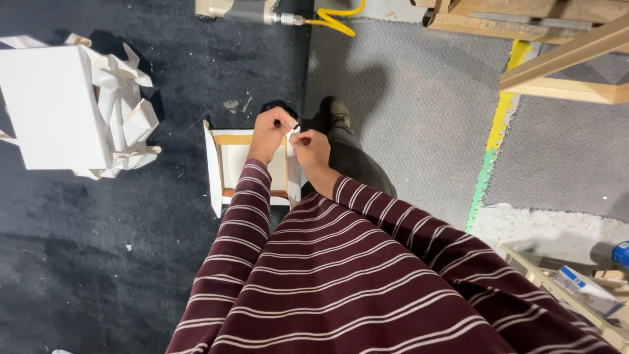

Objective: Stretching canvas over small wooden frames and securing them with a pneumatic stapler.

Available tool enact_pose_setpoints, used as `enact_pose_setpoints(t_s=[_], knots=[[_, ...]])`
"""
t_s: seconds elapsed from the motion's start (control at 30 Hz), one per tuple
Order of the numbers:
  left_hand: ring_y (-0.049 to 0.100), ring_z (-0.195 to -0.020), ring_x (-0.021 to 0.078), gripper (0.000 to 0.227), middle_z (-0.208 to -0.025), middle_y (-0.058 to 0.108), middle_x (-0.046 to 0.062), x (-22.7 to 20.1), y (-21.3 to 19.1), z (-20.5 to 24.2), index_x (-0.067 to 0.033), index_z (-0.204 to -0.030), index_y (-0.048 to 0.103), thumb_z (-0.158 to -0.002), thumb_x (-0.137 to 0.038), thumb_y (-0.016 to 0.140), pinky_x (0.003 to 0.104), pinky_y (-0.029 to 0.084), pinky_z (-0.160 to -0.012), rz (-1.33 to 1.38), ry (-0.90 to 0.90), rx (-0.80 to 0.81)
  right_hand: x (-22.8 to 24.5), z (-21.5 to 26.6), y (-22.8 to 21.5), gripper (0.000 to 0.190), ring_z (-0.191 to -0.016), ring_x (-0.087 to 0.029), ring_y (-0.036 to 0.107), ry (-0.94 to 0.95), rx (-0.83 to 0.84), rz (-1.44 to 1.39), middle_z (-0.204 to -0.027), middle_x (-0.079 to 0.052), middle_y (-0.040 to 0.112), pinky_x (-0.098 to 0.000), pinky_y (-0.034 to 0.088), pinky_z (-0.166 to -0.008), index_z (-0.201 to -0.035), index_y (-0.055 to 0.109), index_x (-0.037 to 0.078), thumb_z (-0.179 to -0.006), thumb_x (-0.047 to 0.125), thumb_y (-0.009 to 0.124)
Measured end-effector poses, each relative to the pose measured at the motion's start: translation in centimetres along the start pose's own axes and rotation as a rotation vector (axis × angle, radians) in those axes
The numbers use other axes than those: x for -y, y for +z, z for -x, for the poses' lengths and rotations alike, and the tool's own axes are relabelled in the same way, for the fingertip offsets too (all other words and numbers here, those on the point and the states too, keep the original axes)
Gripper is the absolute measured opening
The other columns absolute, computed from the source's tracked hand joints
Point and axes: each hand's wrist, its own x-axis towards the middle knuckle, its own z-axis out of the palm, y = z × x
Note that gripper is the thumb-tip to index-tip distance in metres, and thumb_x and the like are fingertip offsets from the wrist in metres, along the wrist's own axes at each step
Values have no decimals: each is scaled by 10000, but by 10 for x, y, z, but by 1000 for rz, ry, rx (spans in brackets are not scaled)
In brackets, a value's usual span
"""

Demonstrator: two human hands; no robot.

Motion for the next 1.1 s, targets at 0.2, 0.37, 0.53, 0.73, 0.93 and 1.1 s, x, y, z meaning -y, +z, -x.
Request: enact_pose_setpoints(t_s=[0.2,0.37,0.53,0.73,0.93,1.1], knots=[[514,-738,105,105,-744,588,4,0,-8,1,-66,-777,703,-840,16,721,251,457,-706,16,-26,-32,17,19,-15,56,-720,-162,736,107,79,-38,-679,7,711,-286,596,-726,-844,719,232,-839,180,699],[539,-799,125,119,-819,605,16,-25,-15,3,-56,-848,670,-941,16,655,285,483,-818,115,-28,-137,33,39,-61,68,-809,-271,708,-104,240,-35,-775,-91,717,-393,576,-769,-849,772,139,-797,172,743],[523,-862,152,198,-866,616,60,-66,-12,25,-82,-869,558,-1015,46,522,309,422,-881,228,78,-286,40,-3,-131,124,-725,-112,679,116,339,-380,-877,-102,721,-214,613,-664,-993,722,51,-898,130,733],[436,-658,115,155,-647,424,-3,-60,2,55,-110,-1008,524,-1078,0,440,259,423,-753,440,24,-406,29,-34,-185,192,-908,-88,646,69,354,-440,-1021,-57,667,-221,597,-856,-1162,682,77,-976,123,670],[414,-652,98,138,-684,446,-9,-12,34,64,-39,-990,628,-1019,-61,495,227,379,-694,623,13,-398,58,-46,-223,313,-817,-130,548,18,346,-405,-929,-48,619,-295,489,-785,-1279,684,39,-971,38,629],[402,-663,179,255,-691,428,64,-14,64,30,80,-1090,671,-913,-3,508,291,313,-672,902,-78,-261,104,-69,-248,334,-771,-206,609,135,367,-369,-872,-122,665,-311,523,-737,-1282,712,9,-959,-19,632]])
